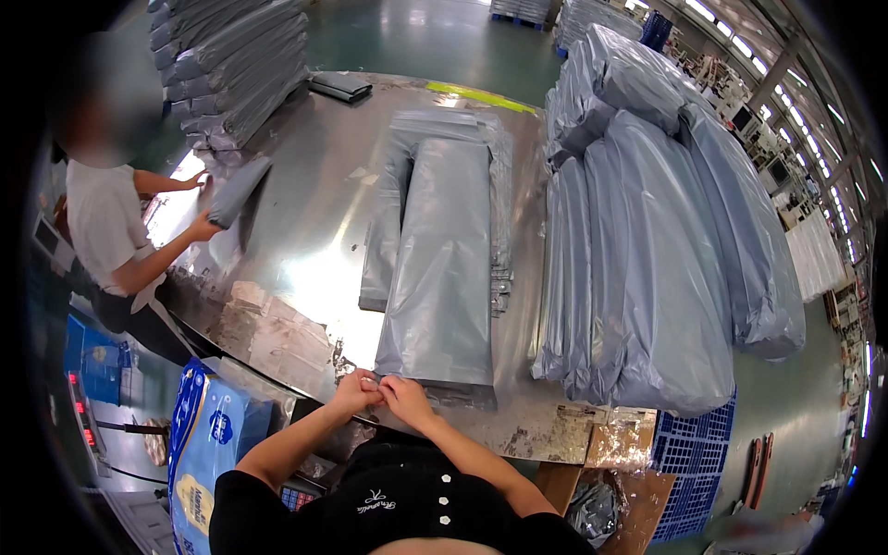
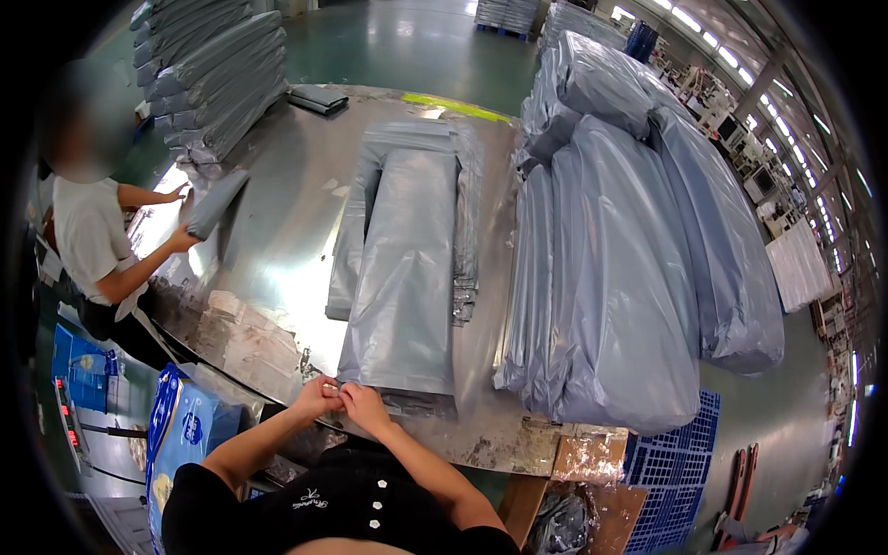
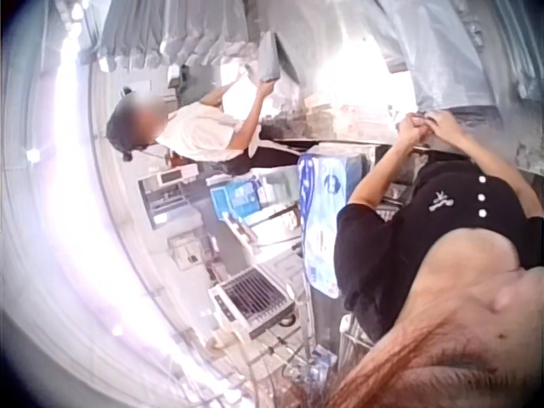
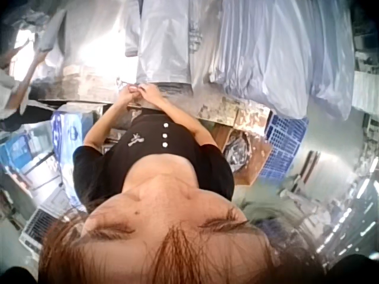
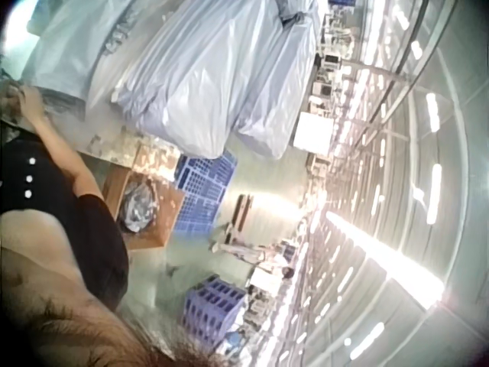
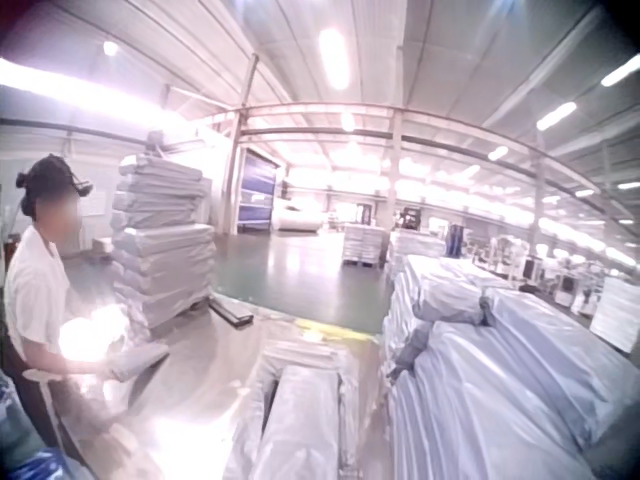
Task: The person repeatedly places blue packaged items into gray plastic bags on a metal table, folds the bags closed, and stacks them. A coworker performs similar packaging nearby. The person briefly walks to a blue pallet to retrieve a roll of plastic wrap before returning to the table to continue packaging.
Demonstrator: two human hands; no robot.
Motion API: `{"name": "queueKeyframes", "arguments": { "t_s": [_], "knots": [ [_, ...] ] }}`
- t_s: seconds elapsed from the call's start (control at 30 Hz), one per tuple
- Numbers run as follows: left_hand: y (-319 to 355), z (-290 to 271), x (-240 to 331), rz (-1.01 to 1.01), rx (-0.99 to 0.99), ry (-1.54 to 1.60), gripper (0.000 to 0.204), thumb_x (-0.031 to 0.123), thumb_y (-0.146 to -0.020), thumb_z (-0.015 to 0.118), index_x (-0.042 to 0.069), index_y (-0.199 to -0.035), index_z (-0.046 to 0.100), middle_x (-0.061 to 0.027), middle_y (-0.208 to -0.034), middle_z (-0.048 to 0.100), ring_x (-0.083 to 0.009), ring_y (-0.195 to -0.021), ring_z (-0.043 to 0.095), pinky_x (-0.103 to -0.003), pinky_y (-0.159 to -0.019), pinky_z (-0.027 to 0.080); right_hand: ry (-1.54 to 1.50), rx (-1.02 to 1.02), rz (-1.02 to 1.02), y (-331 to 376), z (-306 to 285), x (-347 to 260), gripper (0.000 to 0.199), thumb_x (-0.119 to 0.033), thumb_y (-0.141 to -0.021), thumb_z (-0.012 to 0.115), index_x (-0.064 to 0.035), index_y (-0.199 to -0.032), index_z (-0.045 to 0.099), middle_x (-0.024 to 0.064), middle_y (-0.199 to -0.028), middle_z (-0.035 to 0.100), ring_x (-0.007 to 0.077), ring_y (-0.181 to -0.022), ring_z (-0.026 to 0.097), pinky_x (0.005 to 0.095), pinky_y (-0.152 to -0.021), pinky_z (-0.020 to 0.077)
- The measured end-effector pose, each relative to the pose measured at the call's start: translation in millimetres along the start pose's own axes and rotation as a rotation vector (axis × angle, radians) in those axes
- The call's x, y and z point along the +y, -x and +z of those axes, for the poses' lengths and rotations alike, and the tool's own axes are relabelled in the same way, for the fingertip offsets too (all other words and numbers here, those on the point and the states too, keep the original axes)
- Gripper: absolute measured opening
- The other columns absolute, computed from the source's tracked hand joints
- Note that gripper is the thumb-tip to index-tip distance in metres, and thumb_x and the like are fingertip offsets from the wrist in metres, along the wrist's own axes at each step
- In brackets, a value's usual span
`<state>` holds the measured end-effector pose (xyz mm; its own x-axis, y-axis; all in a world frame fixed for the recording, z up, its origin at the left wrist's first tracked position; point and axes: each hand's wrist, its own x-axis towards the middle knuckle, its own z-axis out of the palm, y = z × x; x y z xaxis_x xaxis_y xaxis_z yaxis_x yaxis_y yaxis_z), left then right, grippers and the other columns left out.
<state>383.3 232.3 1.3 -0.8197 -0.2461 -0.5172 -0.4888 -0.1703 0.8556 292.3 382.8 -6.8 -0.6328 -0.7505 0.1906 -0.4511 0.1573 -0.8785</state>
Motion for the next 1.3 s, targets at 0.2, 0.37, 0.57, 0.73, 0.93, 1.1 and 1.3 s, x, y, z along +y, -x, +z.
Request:
{"name": "queueKeyframes", "arguments": {
  "t_s": [0.2,0.37,0.57,0.73,0.93,1.1,1.3],
  "knots": [
    [-4.3,14.1,10.0,0.023,-0.045,-0.096,0.041,-0.006,-0.077,0.068,-0.003,-0.106,0.040,-0.0085,-0.077,0.064,-0.0172,-0.074,0.066,-0.029,-0.070,0.054,-0.425,0.119,0.456,15.9,2.3,15.2,0.019,-0.017,-0.089,0.063,0.0020,-0.088,0.063,0.0059,-0.077,0.066,0.0119,-0.074,0.062,0.0280,-0.067,0.0483],
    [-2.1,-3.7,-32.0,-0.069,-0.017,0.238,0.039,-0.013,-0.077,0.064,-0.001,-0.104,0.037,-0.0147,-0.078,0.064,-0.0263,-0.078,0.070,-0.032,-0.066,0.057,-0.848,0.310,0.684,82.3,-92.8,29.3,0.013,-0.020,-0.089,0.065,-0.0088,-0.095,0.063,-0.0042,-0.074,0.053,0.0060,-0.065,0.045,0.0230,-0.059,0.0377],
    [4.1,-52.2,-35.0,0.265,0.073,-0.713,0.035,-0.003,-0.085,0.056,-0.003,-0.117,0.040,-0.0159,-0.080,0.066,-0.0320,-0.068,0.067,-0.038,-0.065,0.054,1.072,0.384,1.743,399.2,-370.9,-22.7,0.061,-0.060,-0.078,0.064,-0.0039,-0.101,0.071,0.0160,-0.085,0.071,0.0321,-0.078,0.068,0.0414,-0.069,0.0533],
    [-2.6,17.6,101.7,0.970,-0.054,-1.104,0.032,0.000,-0.078,0.054,0.008,-0.109,0.057,-0.0097,-0.108,0.059,-0.0290,-0.103,0.054,-0.039,-0.086,0.045,1.040,-0.079,1.192,231.3,-310.4,-48.8,0.039,-0.005,-0.079,0.059,-0.0108,-0.117,0.062,0.0132,-0.106,0.066,0.0276,-0.095,0.064,0.0373,-0.078,0.0524],
    [-70.4,-11.6,74.9,0.972,-0.614,-1.710,0.018,0.014,-0.079,0.054,0.013,-0.096,0.061,-0.0035,-0.113,0.059,-0.0211,-0.111,0.053,-0.033,-0.095,0.040,0.873,-0.317,-0.104,56.4,-207.6,19.6,0.042,-0.001,-0.075,0.058,-0.0154,-0.114,0.061,0.0005,-0.127,0.057,0.0222,-0.099,0.056,0.0368,-0.079,0.0485],
    [-73.3,-48.3,76.9,0.934,-0.470,-1.373,0.022,0.009,-0.071,0.065,0.009,-0.092,0.060,-0.0054,-0.109,0.061,-0.0249,-0.109,0.054,-0.036,-0.092,0.042,0.576,0.000,-0.054,41.5,-223.2,72.7,0.021,-0.007,-0.078,0.061,-0.0111,-0.099,0.064,0.0044,-0.101,0.065,0.0244,-0.092,0.059,0.0356,-0.077,0.0480],
    [-98.8,-56.1,16.0,0.590,0.029,-0.532,0.015,0.011,-0.080,0.062,0.006,-0.093,0.055,-0.0064,-0.091,0.054,-0.0226,-0.090,0.052,-0.032,-0.085,0.040,0.161,0.386,0.477,15.0,-170.9,128.8,0.016,-0.016,-0.090,0.058,-0.0026,-0.094,0.064,0.0152,-0.089,0.067,0.0284,-0.085,0.063,0.0373,-0.074,0.0481]
  ]
}}
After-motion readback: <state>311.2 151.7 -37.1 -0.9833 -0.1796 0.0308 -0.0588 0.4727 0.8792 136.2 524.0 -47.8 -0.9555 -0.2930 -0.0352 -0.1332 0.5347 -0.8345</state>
